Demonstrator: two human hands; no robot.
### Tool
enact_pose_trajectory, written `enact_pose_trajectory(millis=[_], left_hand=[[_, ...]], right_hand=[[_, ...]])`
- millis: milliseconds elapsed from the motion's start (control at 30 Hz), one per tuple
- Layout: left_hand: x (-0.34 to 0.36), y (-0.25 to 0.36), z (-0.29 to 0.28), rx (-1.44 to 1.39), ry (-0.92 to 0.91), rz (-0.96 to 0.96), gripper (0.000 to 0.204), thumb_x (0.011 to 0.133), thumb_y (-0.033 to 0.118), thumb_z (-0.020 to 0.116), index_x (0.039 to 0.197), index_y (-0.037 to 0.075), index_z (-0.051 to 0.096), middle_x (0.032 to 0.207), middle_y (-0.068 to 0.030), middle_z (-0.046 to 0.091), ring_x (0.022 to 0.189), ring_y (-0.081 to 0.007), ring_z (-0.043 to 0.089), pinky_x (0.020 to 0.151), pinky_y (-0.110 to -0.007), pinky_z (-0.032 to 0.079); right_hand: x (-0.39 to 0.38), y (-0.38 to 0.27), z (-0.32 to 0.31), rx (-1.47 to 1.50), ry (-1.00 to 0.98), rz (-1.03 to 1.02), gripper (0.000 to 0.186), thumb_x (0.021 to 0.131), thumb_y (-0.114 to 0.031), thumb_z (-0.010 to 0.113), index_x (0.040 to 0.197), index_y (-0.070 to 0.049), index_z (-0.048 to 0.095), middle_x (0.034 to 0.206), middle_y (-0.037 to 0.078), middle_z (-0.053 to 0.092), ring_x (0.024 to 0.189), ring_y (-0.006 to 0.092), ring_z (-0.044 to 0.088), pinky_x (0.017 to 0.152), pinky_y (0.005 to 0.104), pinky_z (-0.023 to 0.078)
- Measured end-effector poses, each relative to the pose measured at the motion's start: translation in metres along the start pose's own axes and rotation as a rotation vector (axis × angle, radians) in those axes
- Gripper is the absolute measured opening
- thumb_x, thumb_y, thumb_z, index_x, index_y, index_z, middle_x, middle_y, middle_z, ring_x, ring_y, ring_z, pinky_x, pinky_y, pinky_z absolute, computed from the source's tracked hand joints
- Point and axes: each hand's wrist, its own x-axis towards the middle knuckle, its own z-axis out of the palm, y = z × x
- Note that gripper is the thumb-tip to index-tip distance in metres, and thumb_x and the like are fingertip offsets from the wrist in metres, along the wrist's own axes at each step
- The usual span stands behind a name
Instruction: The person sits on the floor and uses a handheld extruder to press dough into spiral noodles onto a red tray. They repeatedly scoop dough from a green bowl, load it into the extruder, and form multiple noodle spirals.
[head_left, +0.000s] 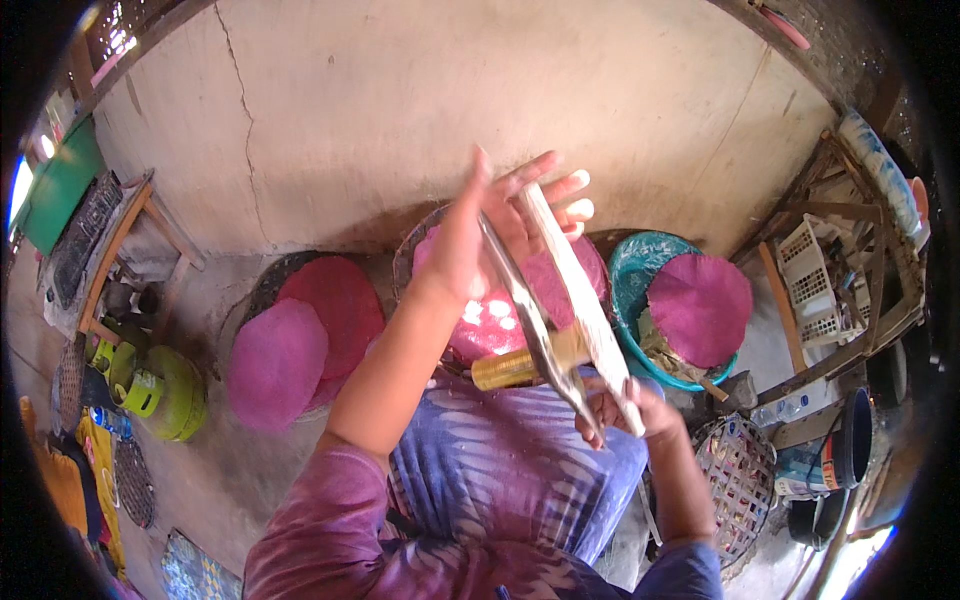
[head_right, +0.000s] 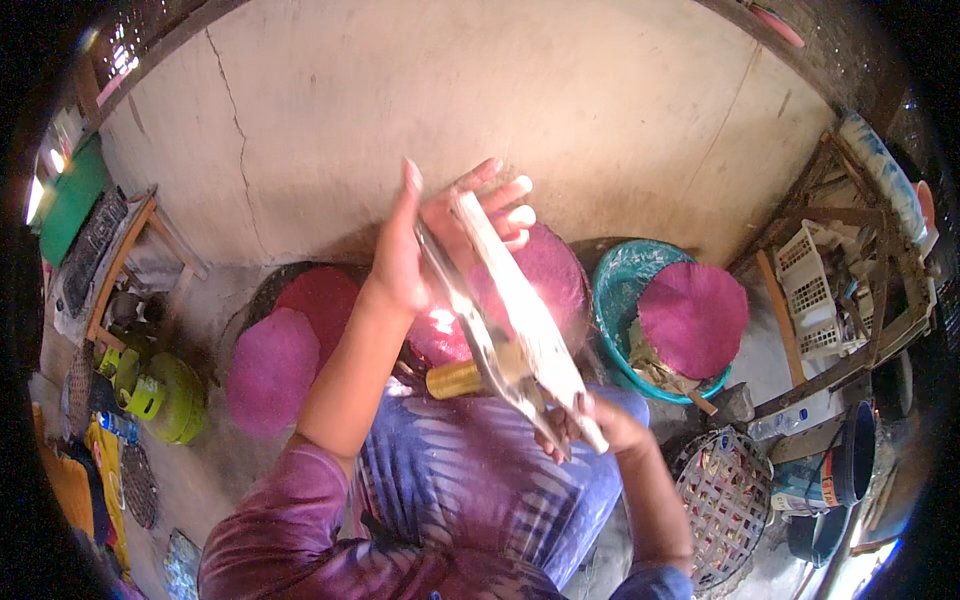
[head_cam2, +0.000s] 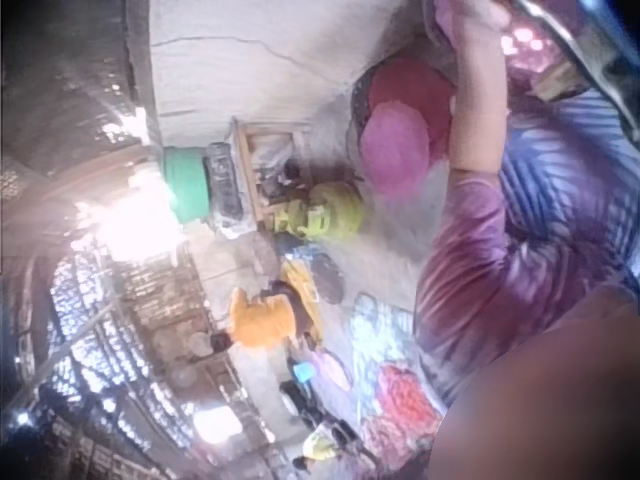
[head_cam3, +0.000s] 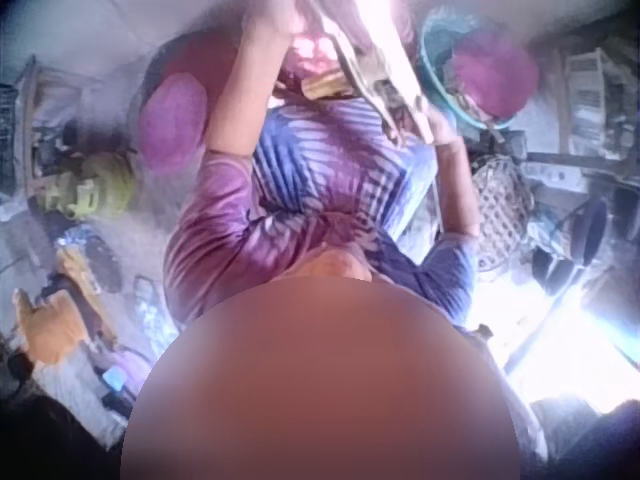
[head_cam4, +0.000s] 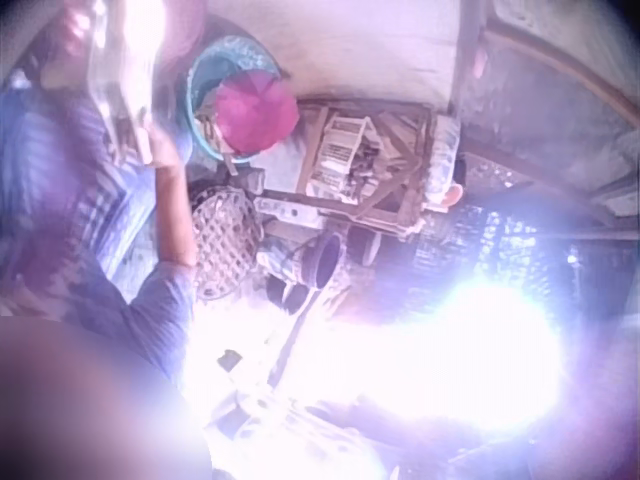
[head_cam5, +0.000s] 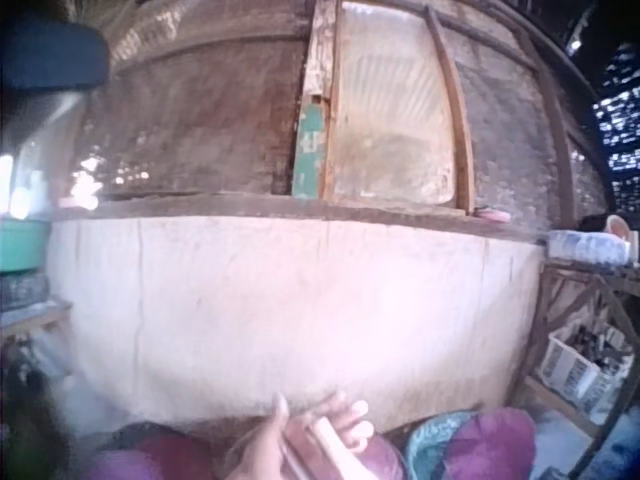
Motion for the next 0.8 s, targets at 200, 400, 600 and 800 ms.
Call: enact_pose_trajectory(millis=[200,400,600,800], left_hand=[[0.015,-0.008,-0.071,-0.288,0.353,0.143,0.057,0.091,0.064,0.033,0.077,0.01,0.047,0.069,-0.0047,0.046,0.069,-0.0225,0.049,0.077,-0.044,0.044],[-0.003,-0.014,-0.125,-0.47,0.37,0.288,0.047,0.091,0.058,0.042,0.074,0.014,0.048,0.064,-0.0001,0.046,0.063,-0.0185,0.048,0.071,-0.037,0.042],[-0.01,-0.005,-0.108,-0.438,0.369,0.314,0.039,0.091,0.05,0.048,0.072,0.016,0.048,0.06,0.0022,0.043,0.058,-0.0154,0.046,0.067,-0.035,0.042],[0.008,0.006,-0.097,-0.418,0.493,0.291,0.05,0.093,0.058,0.036,0.068,0.015,0.043,0.058,0.0011,0.04,0.055,-0.0168,0.042,0.064,-0.036,0.039]], right_hand=[[0.024,-0.077,-0.006,-0.215,0.298,0.329,0.078,0.093,-0.068,0.026,0.123,-0.001,0.05,0.086,0.017,0.063,0.07,0.0228,0.062,0.06,0.0327,0.051],[0.065,-0.091,-0.001,-0.654,0.274,0.372,0.064,0.097,-0.059,0.031,0.109,-0.002,0.057,0.081,0.013,0.063,0.067,0.0202,0.062,0.058,0.0317,0.051],[0.052,-0.107,0.036,-0.502,0.373,0.423,0.058,0.098,-0.054,0.036,0.105,-0.001,0.057,0.074,0.01,0.061,0.058,0.0178,0.059,0.05,0.0292,0.048],[0.064,-0.119,0.044,-0.762,0.437,0.357,0.054,0.097,-0.052,0.039,0.091,-0.002,0.059,0.067,0.007,0.059,0.054,0.0153,0.057,0.047,0.028,0.045]])
